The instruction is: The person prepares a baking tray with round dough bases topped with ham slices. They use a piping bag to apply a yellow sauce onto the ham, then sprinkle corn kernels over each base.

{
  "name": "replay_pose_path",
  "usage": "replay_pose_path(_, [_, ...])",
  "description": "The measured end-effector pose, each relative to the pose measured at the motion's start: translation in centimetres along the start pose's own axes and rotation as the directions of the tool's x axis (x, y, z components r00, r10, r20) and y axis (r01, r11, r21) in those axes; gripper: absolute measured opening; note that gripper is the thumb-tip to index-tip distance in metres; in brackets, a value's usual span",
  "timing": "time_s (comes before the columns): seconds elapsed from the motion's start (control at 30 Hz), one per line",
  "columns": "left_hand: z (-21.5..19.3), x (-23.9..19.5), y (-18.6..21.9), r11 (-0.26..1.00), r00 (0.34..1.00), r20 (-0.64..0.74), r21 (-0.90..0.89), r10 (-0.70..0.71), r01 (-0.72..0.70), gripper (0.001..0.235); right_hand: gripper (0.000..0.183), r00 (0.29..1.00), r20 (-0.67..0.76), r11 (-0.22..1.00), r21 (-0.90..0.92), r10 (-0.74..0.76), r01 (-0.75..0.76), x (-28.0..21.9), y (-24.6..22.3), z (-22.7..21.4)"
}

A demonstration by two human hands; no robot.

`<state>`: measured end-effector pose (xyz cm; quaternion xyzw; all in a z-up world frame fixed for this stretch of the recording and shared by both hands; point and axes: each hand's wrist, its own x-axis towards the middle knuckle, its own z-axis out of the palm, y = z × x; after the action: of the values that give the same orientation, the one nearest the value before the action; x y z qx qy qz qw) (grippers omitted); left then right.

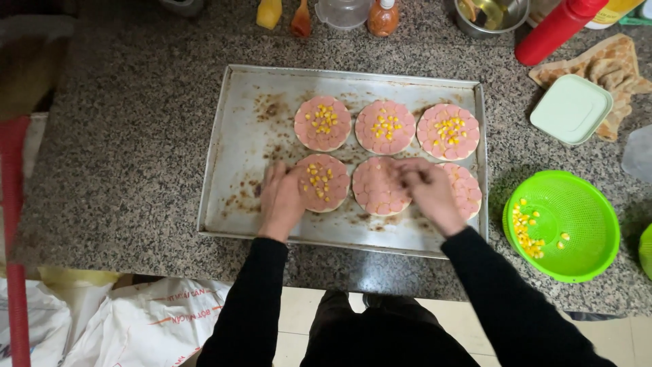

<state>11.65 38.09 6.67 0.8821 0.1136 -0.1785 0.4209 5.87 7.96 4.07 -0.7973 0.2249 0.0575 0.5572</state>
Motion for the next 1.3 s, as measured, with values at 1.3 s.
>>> replay_pose_path(1.3, [9.6, -1.7, -0.6, 0.762, 0.795, -0.085, 0.363, 0.6, -0.537, 0.03, 0.027, 0.926, -0.344, 0.866, -0.403, 0.156, -0.296, 0.8, 22.4, -24.0])
